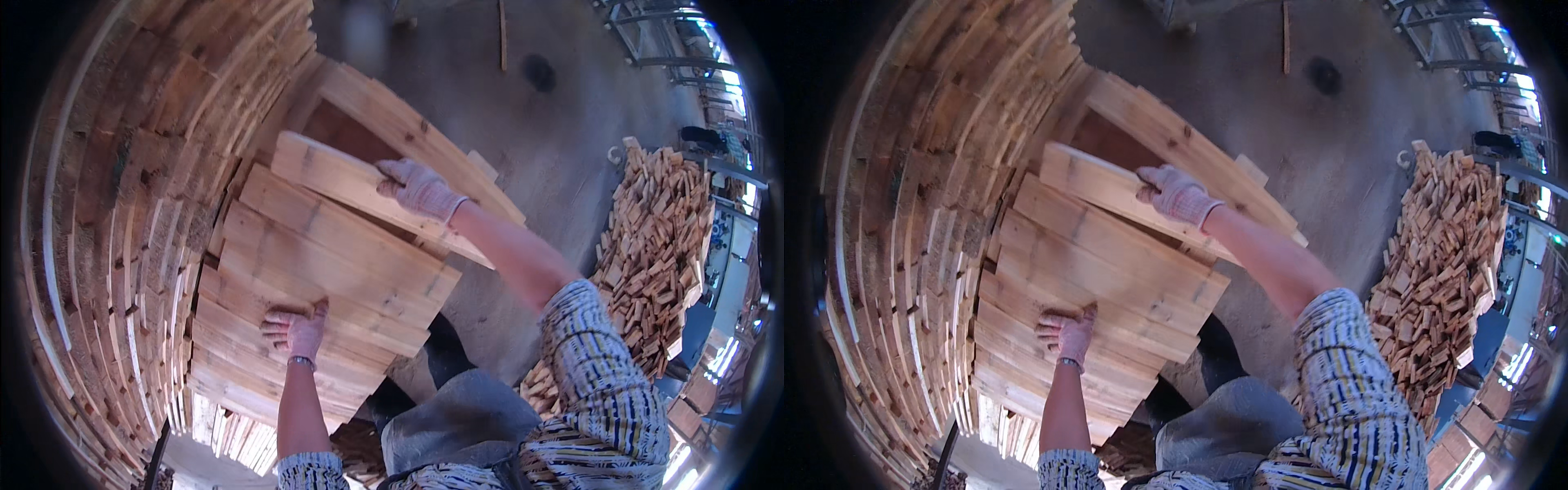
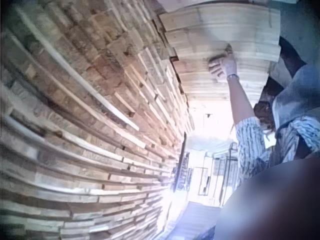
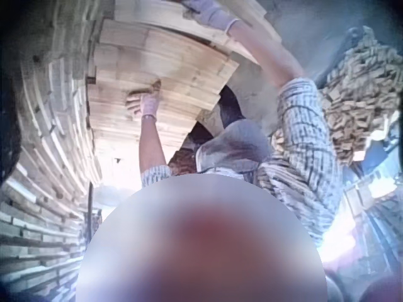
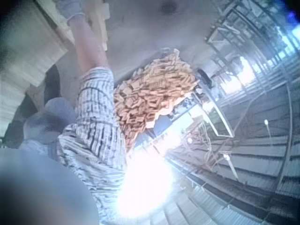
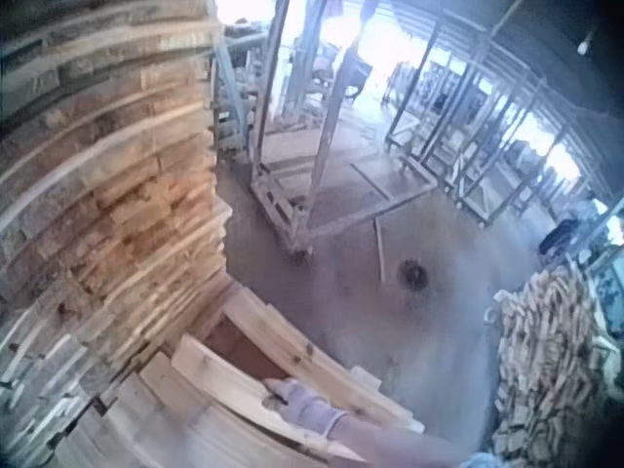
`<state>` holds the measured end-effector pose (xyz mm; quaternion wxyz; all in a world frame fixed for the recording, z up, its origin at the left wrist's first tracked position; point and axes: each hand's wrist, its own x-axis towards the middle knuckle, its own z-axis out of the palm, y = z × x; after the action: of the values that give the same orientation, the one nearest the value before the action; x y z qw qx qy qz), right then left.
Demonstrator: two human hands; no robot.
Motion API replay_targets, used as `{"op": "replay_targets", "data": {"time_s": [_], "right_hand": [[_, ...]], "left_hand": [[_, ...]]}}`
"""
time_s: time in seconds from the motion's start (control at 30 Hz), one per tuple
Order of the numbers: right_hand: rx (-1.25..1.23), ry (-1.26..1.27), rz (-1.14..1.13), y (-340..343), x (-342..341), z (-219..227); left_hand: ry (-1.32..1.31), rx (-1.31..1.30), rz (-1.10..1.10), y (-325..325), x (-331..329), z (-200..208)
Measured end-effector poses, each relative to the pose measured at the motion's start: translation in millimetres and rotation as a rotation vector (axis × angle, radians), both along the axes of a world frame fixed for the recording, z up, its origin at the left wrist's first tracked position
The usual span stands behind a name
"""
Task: The person repeatedly picks up wooden planks from a large pile and places them onto a growing stack on a pallet. They use both hands to lift and align each plank, maintaining a consistent rhythm throughout the clip.
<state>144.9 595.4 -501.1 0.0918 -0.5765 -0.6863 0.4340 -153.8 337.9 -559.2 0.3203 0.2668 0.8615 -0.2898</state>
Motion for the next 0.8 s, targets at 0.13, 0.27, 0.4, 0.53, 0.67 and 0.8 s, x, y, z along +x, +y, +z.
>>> {"op": "replay_targets", "data": {"time_s": [0.13,0.27,0.4,0.53,0.67,0.8], "right_hand": [[-0.014,-0.047,-0.063,12,-19,2],[-0.056,-0.43,0.043,13,-66,-30],[0.008,-0.546,0.181,24,-70,22],[0.348,-0.755,0.087,7,34,28],[0.029,-0.788,0.031,15,51,24],[0.0,-0.751,0.065,15,45,47]], "left_hand": [[-0.014,-0.062,0.002,10,1,8],[-0.132,-0.046,0.029,19,13,20],[-0.053,-0.093,-0.05,16,-2,14],[-0.194,-0.172,-0.018,31,14,26],[-0.076,-0.116,-0.037,27,12,29],[-0.124,-0.098,0.01,26,1,29]]}}
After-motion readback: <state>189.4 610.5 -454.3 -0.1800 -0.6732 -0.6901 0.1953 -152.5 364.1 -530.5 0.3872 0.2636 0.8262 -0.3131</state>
